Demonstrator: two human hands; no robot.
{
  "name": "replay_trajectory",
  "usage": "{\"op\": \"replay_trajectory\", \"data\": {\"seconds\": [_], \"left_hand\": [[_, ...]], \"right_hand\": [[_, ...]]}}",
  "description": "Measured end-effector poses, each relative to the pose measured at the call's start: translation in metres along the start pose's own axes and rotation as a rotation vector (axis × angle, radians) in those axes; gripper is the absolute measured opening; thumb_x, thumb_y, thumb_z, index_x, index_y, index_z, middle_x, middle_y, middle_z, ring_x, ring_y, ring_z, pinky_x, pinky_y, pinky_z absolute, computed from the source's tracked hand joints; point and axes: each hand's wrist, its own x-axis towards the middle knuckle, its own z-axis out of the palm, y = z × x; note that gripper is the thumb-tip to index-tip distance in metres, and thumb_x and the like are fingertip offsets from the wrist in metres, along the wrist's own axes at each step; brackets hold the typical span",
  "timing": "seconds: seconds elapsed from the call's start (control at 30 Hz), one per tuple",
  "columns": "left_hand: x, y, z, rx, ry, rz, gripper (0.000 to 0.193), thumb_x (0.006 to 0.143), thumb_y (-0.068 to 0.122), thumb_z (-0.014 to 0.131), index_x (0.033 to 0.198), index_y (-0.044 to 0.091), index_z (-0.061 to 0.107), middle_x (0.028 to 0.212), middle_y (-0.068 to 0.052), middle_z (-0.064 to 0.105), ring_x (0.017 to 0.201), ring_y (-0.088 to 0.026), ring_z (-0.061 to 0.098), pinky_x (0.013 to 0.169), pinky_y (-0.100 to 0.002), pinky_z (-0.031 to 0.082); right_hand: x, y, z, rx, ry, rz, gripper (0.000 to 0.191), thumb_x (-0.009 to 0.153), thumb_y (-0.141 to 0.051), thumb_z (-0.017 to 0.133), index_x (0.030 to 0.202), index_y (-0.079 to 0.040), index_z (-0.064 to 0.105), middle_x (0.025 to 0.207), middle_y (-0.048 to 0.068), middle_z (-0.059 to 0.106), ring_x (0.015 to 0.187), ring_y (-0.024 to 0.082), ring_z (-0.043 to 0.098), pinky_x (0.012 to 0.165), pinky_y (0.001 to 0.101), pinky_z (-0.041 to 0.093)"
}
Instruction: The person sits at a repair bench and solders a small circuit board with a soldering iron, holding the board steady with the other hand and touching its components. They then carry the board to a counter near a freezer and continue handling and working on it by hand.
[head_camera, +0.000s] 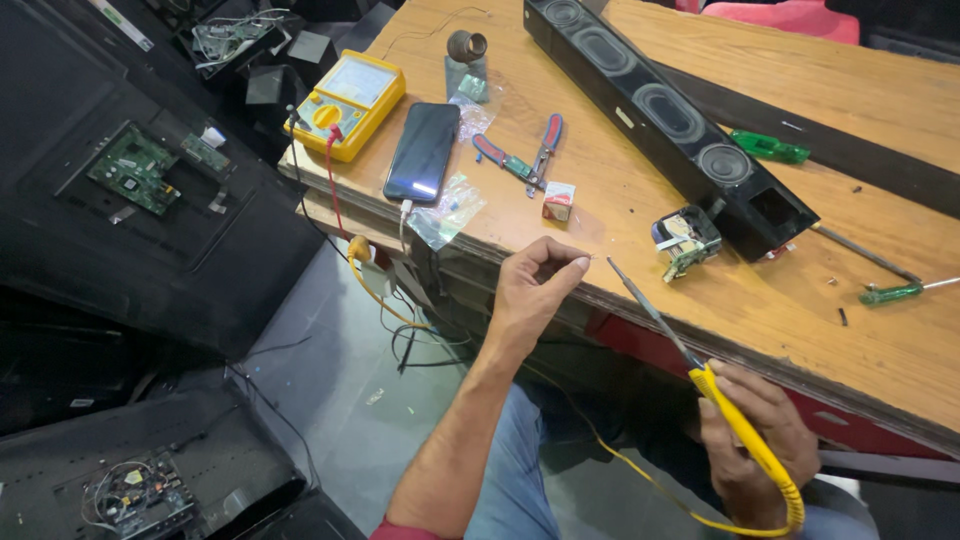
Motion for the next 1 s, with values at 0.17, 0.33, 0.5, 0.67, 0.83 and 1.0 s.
{"op": "replay_trajectory", "data": {"seconds": [0.17,0.33,0.5,0.67,0.83,1.0], "left_hand": [[0.000,-0.002,-0.001,-0.010,-0.001,0.000,0.008,0.096,0.009,0.073,0.097,0.001,0.071,0.081,0.006,0.064,0.074,0.000,0.054,0.066,-0.018,0.043],[0.002,-0.003,-0.002,-0.009,0.001,-0.002,0.008,0.096,0.009,0.073,0.097,0.001,0.071,0.081,0.006,0.064,0.074,0.000,0.055,0.067,-0.018,0.045],[0.002,-0.004,-0.003,-0.011,0.003,-0.001,0.008,0.096,0.009,0.073,0.097,0.001,0.071,0.081,0.006,0.064,0.074,0.000,0.054,0.067,-0.018,0.044],[0.003,-0.003,-0.003,-0.034,0.006,-0.008,0.007,0.096,0.008,0.072,0.097,0.001,0.071,0.082,0.005,0.065,0.075,-0.001,0.056,0.069,-0.019,0.045],[-0.009,0.001,-0.002,-0.133,-0.003,-0.053,0.006,0.095,0.006,0.071,0.097,0.001,0.071,0.087,0.003,0.068,0.082,-0.002,0.060,0.078,-0.019,0.049],[-0.040,0.000,0.015,-0.322,-0.069,-0.148,0.006,0.094,0.005,0.072,0.098,0.001,0.071,0.087,0.000,0.069,0.079,-0.006,0.060,0.074,-0.022,0.048]], "right_hand": [[0.005,-0.008,0.001,-0.050,-0.058,-0.032,0.024,0.092,-0.002,0.074,0.116,-0.003,0.068,0.127,0.016,0.071,0.112,0.021,0.072,0.098,0.0304,0.060],[0.006,-0.009,0.003,-0.048,-0.090,-0.031,0.026,0.091,-0.004,0.074,0.116,-0.004,0.067,0.128,0.016,0.070,0.119,0.023,0.071,0.104,0.0330,0.060],[0.005,-0.008,0.006,-0.066,-0.072,-0.050,0.025,0.092,-0.004,0.073,0.116,-0.005,0.068,0.127,0.015,0.071,0.113,0.021,0.071,0.100,0.0315,0.060],[0.007,-0.009,0.006,-0.100,-0.046,-0.051,0.023,0.094,-0.004,0.073,0.116,-0.005,0.067,0.125,0.015,0.071,0.111,0.021,0.072,0.097,0.0290,0.060],[0.016,-0.020,0.005,-0.111,0.015,-0.119,0.014,0.102,-0.002,0.070,0.116,-0.002,0.066,0.125,0.016,0.069,0.116,0.022,0.071,0.103,0.0285,0.058],[0.038,-0.030,0.021,-0.008,-0.050,-0.110,0.011,0.103,0.003,0.065,0.113,-0.002,0.068,0.131,0.016,0.066,0.112,0.023,0.072,0.100,0.0301,0.058]]}}
